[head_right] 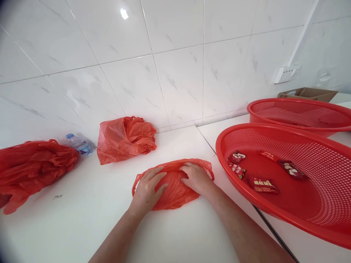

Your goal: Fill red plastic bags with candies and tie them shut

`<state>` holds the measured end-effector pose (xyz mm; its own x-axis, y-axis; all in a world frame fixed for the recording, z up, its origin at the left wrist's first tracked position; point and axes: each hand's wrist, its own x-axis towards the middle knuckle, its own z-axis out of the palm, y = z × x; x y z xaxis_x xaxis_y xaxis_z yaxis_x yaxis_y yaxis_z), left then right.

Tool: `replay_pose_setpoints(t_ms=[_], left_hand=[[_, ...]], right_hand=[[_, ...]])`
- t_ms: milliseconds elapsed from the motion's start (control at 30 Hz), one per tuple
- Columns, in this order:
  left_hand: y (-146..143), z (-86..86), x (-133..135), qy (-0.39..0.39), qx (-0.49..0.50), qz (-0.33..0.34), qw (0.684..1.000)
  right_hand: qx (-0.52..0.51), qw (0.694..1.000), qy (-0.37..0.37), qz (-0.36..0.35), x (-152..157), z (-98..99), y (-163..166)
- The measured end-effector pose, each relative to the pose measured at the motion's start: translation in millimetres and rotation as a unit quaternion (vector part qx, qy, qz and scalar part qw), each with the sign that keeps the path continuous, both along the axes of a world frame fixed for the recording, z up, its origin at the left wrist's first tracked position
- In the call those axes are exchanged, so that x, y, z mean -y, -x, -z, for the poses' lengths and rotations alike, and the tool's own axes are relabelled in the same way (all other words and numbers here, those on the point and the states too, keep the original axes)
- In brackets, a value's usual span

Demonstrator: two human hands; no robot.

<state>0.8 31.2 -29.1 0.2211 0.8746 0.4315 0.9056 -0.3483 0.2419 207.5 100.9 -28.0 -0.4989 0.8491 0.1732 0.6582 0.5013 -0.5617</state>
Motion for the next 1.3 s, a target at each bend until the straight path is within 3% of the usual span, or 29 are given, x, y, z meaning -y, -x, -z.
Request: replay_pose_setpoints(t_ms=[133, 233, 367, 467, 600, 767, 1033, 1133, 1300], left_hand=[[8, 11.4, -6, 0.028, -0.018, -0.090, 0.995], [14, 17.4, -8, 0.060, -0.006, -0.105, 0.993], [13, 9.5, -5, -0.012, 0.005, -0.079, 0.997], [5, -0.5, 0, -0.066, -0.004, -0.019, 0.998], [-9, 1.3, 6, 0.001, -0.049, 0.051, 0.998], [-11, 17.6, 0, 0.128, -0.063, 0.039, 0.989], [-2, 28.4, -9, 0.096, -0.058, 0.043, 0.993], [-1, 28.5, -8, 0.064, -0.052, 0.023, 0.996], [-3, 16.0, 0, -0.040, -0.014, 0.042, 0.998]], right_hand=[[0.003, 0.998, 0.050, -0.041, 4, -2.2, 0], [-0.019, 0.998, 0.056, -0.032, 7, -4.0, 0], [-0.078, 0.996, 0.021, 0.036, 7, -5.2, 2], [-0.086, 0.994, 0.003, 0.074, 3, -2.3, 2], [-0.050, 0.997, -0.007, 0.058, -4, 4.2, 1], [0.001, 0.999, -0.037, 0.022, -4, 2.0, 2], [-0.098, 0.981, -0.161, 0.045, 34, -39.2, 6], [-0.156, 0.961, -0.215, 0.077, 63, -56.0, -16], [-0.106, 0.912, -0.307, 0.249, 102, -65.6, -98]])
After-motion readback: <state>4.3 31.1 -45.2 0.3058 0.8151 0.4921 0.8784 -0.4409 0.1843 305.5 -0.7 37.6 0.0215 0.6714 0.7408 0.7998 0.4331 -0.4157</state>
